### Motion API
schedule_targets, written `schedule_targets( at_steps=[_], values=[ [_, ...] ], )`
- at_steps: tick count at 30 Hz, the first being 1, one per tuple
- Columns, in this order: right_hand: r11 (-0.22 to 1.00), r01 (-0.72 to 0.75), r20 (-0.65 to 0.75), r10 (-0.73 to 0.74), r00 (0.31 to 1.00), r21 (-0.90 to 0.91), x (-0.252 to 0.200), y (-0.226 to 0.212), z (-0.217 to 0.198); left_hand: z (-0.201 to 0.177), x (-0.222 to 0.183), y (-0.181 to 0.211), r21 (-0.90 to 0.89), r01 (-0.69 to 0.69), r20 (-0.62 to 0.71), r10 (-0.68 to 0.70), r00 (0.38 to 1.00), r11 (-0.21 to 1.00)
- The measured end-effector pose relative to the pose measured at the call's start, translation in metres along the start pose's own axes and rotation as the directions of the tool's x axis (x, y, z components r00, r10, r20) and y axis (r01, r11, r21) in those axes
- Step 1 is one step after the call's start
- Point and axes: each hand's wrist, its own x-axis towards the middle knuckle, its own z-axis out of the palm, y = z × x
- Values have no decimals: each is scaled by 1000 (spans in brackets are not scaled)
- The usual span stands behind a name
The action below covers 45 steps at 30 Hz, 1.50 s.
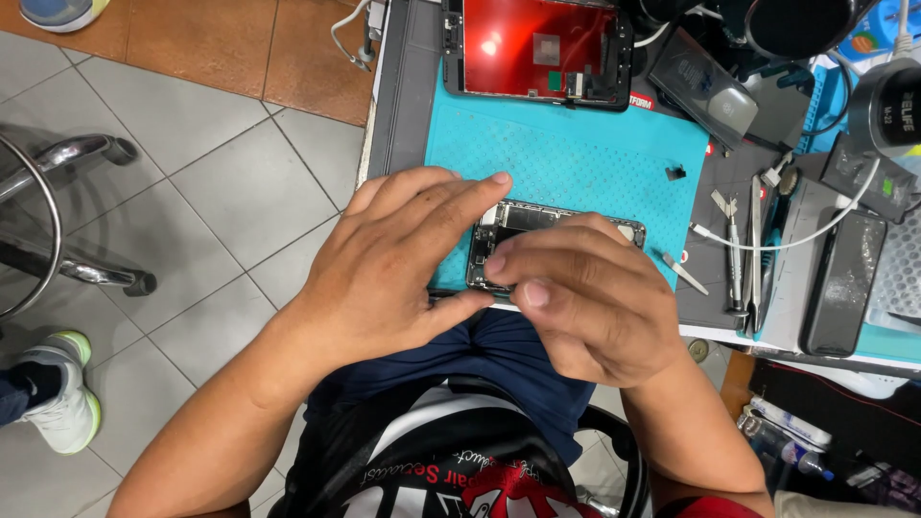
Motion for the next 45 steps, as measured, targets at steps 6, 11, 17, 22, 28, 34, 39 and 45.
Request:
schedule_targets(
  at_steps=[6, 11, 17, 22, 28, 34, 39, 45],
  values=[
    [1000, 5, 31, -5, 1000, 19, 11, -7, -5, 1, -1, 1, 13, 2, -12, -2, 1000, 1000],
    [999, -12, 55, 10, 998, 43, 18, -7, -4, 1, 0, 1, 11, -5, -27, 5, 1000, 1000],
    [999, -32, -13, 32, 999, 30, 16, -10, -3, -1, 0, 1, 11, 9, -7, -9, 1000, 1000],
    [999, -26, -23, 26, 999, -18, 15, -11, -2, 1, -1, 1, 19, 2, -6, -2, 1000, 1000],
    [997, -45, -20, 47, 999, 62, 13, -13, 4, 1, 0, 1, 9, 10, -3, -10, 1000, 1000],
    [996, -70, -59, 73, 996, 53, 9, -15, 6, -2, 2, 2, 12, -4, -11, 4, 1000, 1000],
    [990, -117, -491, 140, 860, 78, -42, -11, -1, 1, 1, -3, 31, -139, -27, 140, 990, 990],
    [942, -328, -787, 257, 561, 74, -134, -3, -28, -1, 4, 0, 85, -209, -35, 213, 976, 974]
  ],
)
